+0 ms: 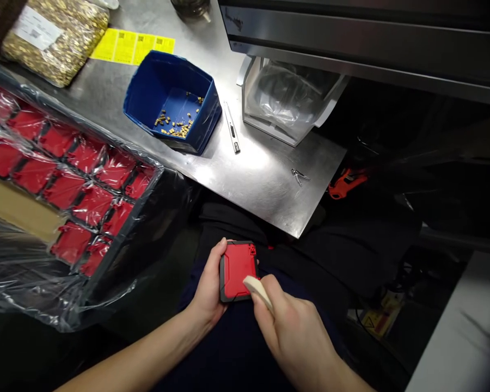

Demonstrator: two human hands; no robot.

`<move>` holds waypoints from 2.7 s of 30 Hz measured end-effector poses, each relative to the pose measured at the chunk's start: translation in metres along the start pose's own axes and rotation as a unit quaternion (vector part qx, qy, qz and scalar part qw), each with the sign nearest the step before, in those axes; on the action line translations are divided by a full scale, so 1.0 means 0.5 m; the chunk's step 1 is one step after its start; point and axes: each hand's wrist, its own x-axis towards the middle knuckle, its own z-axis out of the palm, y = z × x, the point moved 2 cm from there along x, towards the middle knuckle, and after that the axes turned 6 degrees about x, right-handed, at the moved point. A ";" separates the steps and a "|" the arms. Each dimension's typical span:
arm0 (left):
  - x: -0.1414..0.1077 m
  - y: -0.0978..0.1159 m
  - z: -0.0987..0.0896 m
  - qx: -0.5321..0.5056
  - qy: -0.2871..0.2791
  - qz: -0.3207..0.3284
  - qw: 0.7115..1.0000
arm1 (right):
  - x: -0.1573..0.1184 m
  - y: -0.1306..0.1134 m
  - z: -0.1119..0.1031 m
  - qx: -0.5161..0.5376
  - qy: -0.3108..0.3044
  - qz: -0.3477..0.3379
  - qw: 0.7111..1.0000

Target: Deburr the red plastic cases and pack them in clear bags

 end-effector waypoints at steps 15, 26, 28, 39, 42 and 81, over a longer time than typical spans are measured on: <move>-0.011 -0.003 -0.007 0.006 -0.025 -0.006 1.000 | 0.006 0.026 -0.068 0.175 0.005 0.075 0.982; -0.021 0.008 -0.008 -0.005 -0.097 -0.021 0.995 | 0.037 0.038 -0.089 0.068 -0.178 -0.081 0.978; -0.021 0.005 -0.012 0.010 -0.095 -0.026 0.995 | 0.044 0.031 -0.072 0.062 -0.193 -0.077 0.976; -0.009 0.000 -0.018 0.046 -0.101 -0.031 0.993 | 0.051 0.027 -0.059 -0.007 -0.172 -0.066 0.983; -0.013 0.003 -0.018 0.061 -0.090 -0.029 0.994 | 0.062 0.026 -0.059 -0.022 -0.138 -0.045 0.989; 0.017 0.049 -0.065 0.026 -0.188 0.068 0.979 | 0.322 0.524 -0.353 -0.333 0.076 0.022 0.940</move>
